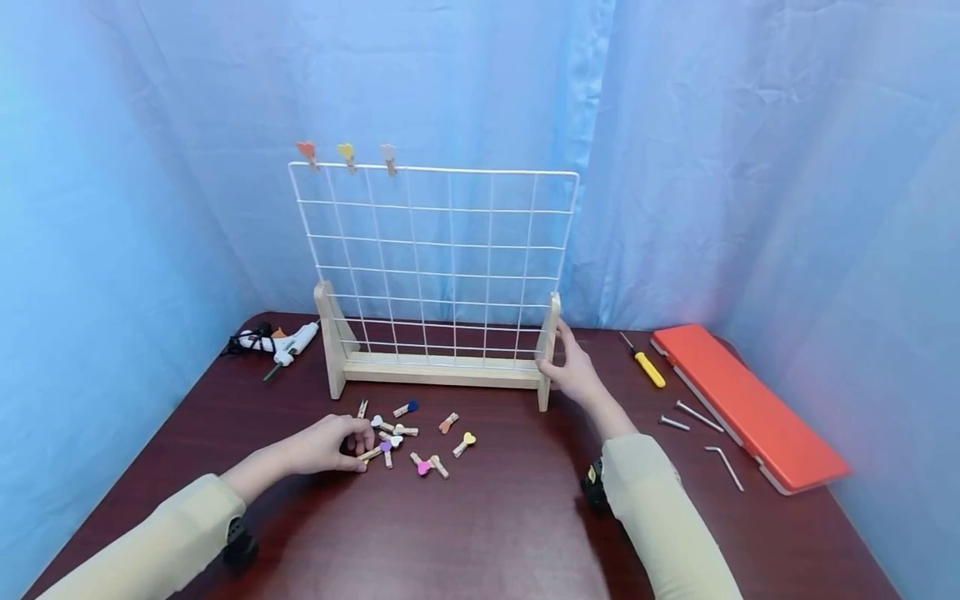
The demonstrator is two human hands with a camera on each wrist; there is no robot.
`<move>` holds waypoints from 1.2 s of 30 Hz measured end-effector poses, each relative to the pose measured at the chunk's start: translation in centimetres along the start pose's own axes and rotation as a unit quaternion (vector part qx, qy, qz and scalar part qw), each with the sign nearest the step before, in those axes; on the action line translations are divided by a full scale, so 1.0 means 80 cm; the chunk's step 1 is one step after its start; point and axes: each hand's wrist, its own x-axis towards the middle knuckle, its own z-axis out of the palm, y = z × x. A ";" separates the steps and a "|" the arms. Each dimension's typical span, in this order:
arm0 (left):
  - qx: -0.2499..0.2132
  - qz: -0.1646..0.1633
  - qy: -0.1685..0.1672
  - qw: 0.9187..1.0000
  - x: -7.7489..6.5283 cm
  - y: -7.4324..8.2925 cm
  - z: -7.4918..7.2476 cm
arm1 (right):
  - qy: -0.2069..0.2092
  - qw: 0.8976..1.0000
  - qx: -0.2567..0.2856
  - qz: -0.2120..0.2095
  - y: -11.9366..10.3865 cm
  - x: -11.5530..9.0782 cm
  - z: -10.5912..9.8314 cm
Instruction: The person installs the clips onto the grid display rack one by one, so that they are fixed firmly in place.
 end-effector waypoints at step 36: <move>-0.003 0.011 -0.023 1.000 -0.001 0.002 -0.019 | -0.004 1.000 0.012 0.009 -0.012 -0.003 -0.002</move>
